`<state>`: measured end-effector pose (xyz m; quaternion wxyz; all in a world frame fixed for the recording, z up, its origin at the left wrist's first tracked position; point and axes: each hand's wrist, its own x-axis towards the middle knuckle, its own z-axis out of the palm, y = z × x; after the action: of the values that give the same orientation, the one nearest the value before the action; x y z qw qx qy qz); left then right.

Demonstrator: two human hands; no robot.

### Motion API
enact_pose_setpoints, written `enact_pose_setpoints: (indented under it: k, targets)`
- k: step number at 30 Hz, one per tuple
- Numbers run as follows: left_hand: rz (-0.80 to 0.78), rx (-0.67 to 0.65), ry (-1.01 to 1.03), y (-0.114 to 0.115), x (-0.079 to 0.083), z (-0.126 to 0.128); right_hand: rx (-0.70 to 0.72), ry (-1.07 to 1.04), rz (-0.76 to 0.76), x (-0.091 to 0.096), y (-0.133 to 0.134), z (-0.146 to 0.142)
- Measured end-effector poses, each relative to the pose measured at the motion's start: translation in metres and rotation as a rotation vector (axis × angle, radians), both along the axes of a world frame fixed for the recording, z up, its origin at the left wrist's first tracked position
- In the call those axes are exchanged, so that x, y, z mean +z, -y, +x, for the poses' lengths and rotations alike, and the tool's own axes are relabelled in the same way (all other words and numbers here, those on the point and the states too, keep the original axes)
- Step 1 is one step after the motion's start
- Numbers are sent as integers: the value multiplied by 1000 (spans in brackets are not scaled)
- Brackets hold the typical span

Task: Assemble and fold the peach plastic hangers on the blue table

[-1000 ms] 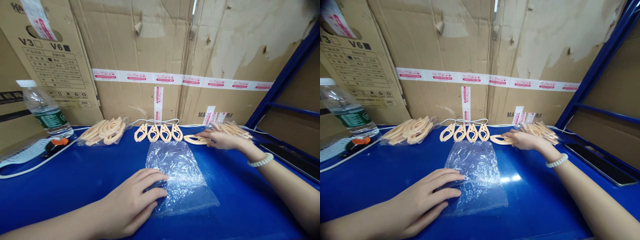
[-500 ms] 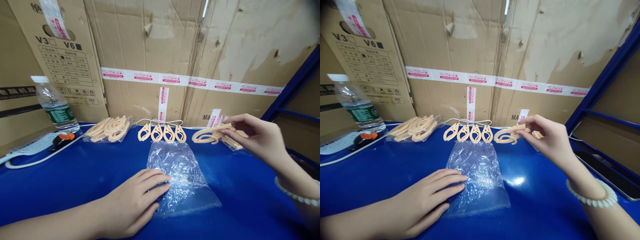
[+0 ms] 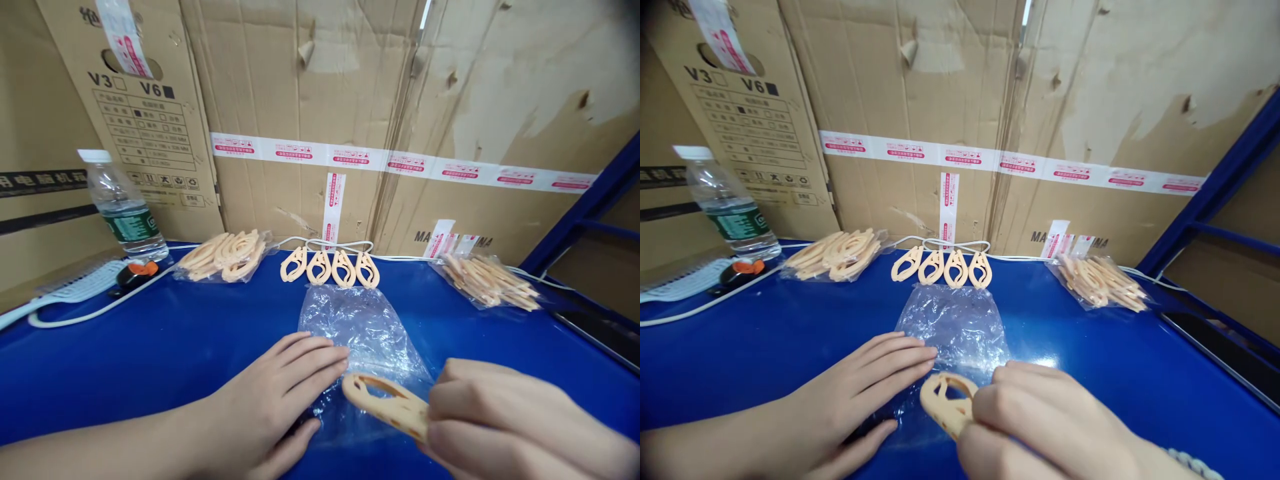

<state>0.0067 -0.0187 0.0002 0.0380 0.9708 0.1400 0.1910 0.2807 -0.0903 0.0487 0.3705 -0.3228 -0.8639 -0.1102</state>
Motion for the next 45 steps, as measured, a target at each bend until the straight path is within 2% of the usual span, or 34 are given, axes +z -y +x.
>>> enact_pose_setpoints:
  k: [5, 9, 15, 21, 24, 26, 28, 29, 30, 31, 32, 34, 37, 39, 42, 45]
  targets:
    - [18, -7, 23, 1, -1, 1, -1, 266, -74, -7, -6, -21]
    - [19, -6, 29, 2, -2, 1, 30, 539, 111, -11, -13, -20]
    - [55, -13, -51, 3, 1, 0, -167, 538, 203, -27, -23, -22]
    - [34, -36, -55, 1, 3, 0, -252, 520, 272, -36, -33, -23]
    - [31, -60, -57, 0, 3, 0, -318, 495, 145, -30, -36, -20]
    - [26, -66, -45, 0, 2, 0, -253, 395, -108, -17, -39, -14]
    - [15, -66, -29, -1, 2, 1, -71, 244, -417, -2, -46, -4]
    - [8, -67, -20, -1, 2, 1, 36, 188, -526, 4, -53, 2]
    - [4, -70, -11, -1, 3, 1, 96, 151, -572, 9, -62, 9]
    - [1, -74, -1, -1, 3, 1, 108, 130, -537, 11, -75, 15]
    - [0, -77, 11, -1, 4, 1, 43, 151, -468, 10, -91, 22]
    - [-2, -76, 36, 0, 4, 1, -113, 345, -347, 3, -129, 33]
    - [-4, -73, 79, 1, 2, 0, -190, 456, -341, -15, -186, 41]
    - [0, -83, 118, 1, -2, -1, -226, 531, -363, -24, -211, 41]
    - [11, -98, 164, 0, -6, -1, -278, 616, -383, -30, -227, 39]
    - [30, -96, 161, -2, -7, -1, -309, 666, -385, -26, -222, 46]
